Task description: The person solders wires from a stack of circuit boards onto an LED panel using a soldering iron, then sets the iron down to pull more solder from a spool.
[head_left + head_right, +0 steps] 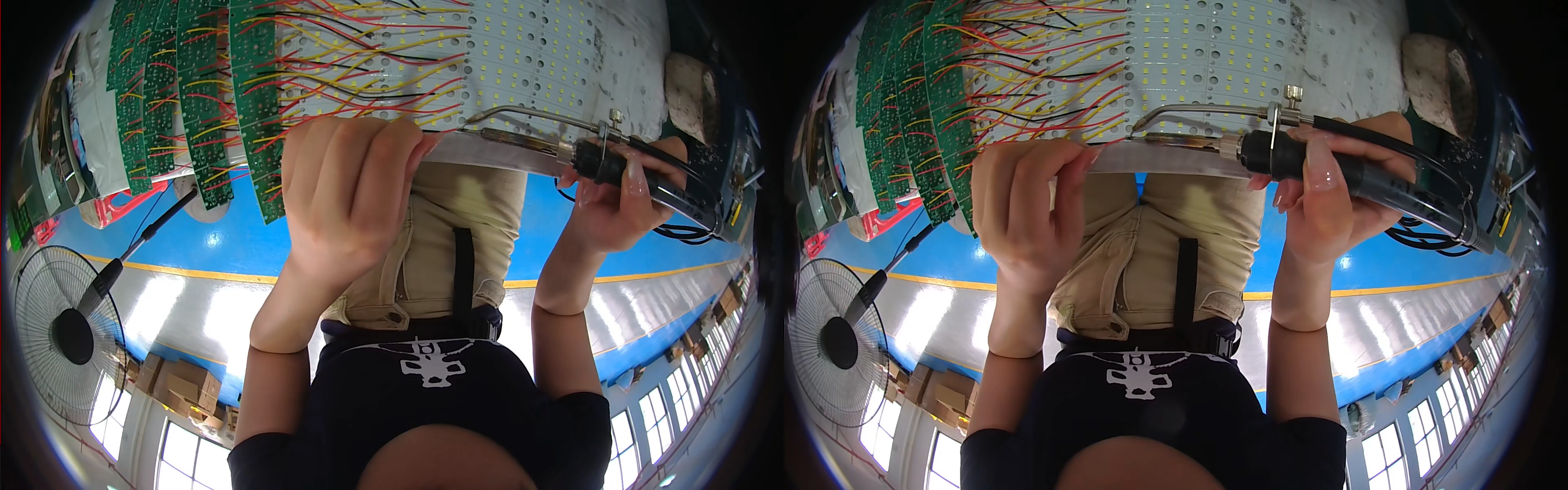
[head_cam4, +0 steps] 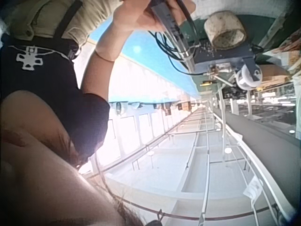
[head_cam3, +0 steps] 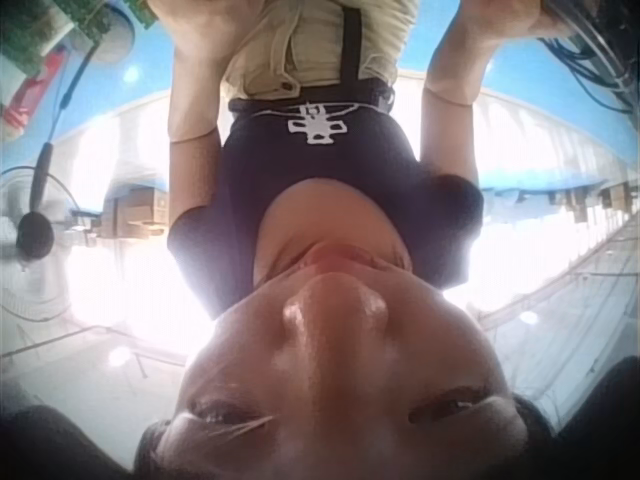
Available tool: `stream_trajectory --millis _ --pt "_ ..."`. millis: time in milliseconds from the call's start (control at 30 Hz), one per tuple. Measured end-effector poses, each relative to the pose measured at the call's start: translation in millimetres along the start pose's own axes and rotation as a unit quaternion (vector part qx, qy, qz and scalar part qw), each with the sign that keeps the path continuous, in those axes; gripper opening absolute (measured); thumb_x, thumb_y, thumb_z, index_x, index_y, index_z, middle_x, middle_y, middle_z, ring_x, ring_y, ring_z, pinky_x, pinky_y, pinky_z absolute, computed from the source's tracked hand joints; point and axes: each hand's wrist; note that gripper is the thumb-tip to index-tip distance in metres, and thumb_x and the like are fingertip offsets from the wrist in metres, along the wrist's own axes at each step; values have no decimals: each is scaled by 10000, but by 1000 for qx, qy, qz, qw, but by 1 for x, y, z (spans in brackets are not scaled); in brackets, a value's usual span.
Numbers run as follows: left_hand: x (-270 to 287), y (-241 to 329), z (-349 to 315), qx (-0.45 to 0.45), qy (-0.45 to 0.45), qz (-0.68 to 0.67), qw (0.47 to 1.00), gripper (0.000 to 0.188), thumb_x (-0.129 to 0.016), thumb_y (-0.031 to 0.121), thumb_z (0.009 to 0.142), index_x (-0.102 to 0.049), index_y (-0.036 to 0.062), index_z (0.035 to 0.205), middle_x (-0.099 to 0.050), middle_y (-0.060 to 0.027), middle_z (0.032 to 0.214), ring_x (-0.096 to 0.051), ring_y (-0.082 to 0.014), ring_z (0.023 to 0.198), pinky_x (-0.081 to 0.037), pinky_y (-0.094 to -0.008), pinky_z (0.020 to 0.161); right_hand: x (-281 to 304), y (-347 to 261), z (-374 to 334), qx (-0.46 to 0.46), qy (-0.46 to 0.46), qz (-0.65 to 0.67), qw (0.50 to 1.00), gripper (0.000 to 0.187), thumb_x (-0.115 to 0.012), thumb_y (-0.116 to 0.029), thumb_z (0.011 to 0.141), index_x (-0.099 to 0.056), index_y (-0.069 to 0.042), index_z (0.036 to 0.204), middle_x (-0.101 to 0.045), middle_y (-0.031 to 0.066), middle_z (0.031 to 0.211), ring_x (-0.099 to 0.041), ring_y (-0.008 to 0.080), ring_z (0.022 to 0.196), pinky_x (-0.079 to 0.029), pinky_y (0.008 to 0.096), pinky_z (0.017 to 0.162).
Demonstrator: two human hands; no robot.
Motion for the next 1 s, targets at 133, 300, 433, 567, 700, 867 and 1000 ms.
stream_trajectory --millis 133,300,433,567,700,867,1000 --pt "-5 -4 -1 -31 38 12 999 175 -703 75 658 -563 51 760 -489 -17 663 -461 -163 566 -357 -286 528 -1 -1 2 4 -20 12 1000 98 -500 47 744 -405 31 763 -537 195 603 -405 104 307 -422 249 291" --pt "-7 -4 -2 -29 41 9 999 175 -701 69 656 -563 54 762 -490 -17 670 -463 -162 568 -357 -285 531 4 -2 4 22 -50 4 999 103 -484 -12 779 -424 72 776 -524 195 571 -452 141 315 -394 227 280" --pt "-6 -3 -3 -26 39 10 999 182 -703 63 649 -564 55 765 -493 -17 676 -466 -163 575 -357 -284 536 7 2 5 27 -68 31 997 134 -474 -45 794 -433 83 792 -520 195 560 -455 152 312 -389 225 279" --pt "-7 -4 -2 -24 42 7 999 183 -702 59 646 -564 54 766 -495 -16 676 -467 -163 578 -358 -284 538 5 2 6 22 -70 32 997 134 -481 -42 793 -435 84 786 -521 193 563 -465 150 322 -400 226 287" --pt "-4 -4 -2 -27 38 6 999 184 -704 59 643 -569 57 768 -501 -18 695 -470 -164 588 -359 -282 535 6 5 4 73 -49 -44 995 139 -492 -44 789 -432 82 790 -507 171 549 -486 155 340 -414 226 301" --pt "9 -1 -1 -43 62 23 997 185 -701 97 660 -586 51 797 -514 -30 772 -482 -171 652 -363 -290 569 2 -1 7 49 -4 -81 995 132 -455 -69 798 -416 57 801 -431 109 469 -488 172 347 -421 253 313" --pt "47 -6 -6 9 81 94 992 193 -662 175 717 -575 48 833 -520 -35 836 -475 -211 743 -332 -321 662 -4 0 15 -76 -9 76 994 148 -419 -148 797 -444 -4 773 -371 51 427 -281 116 279 -356 271 279"
Point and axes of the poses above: each hand's wrist, its own z-axis towards the middle knuckle, its own x-axis out of the back of the hand, y = z × x
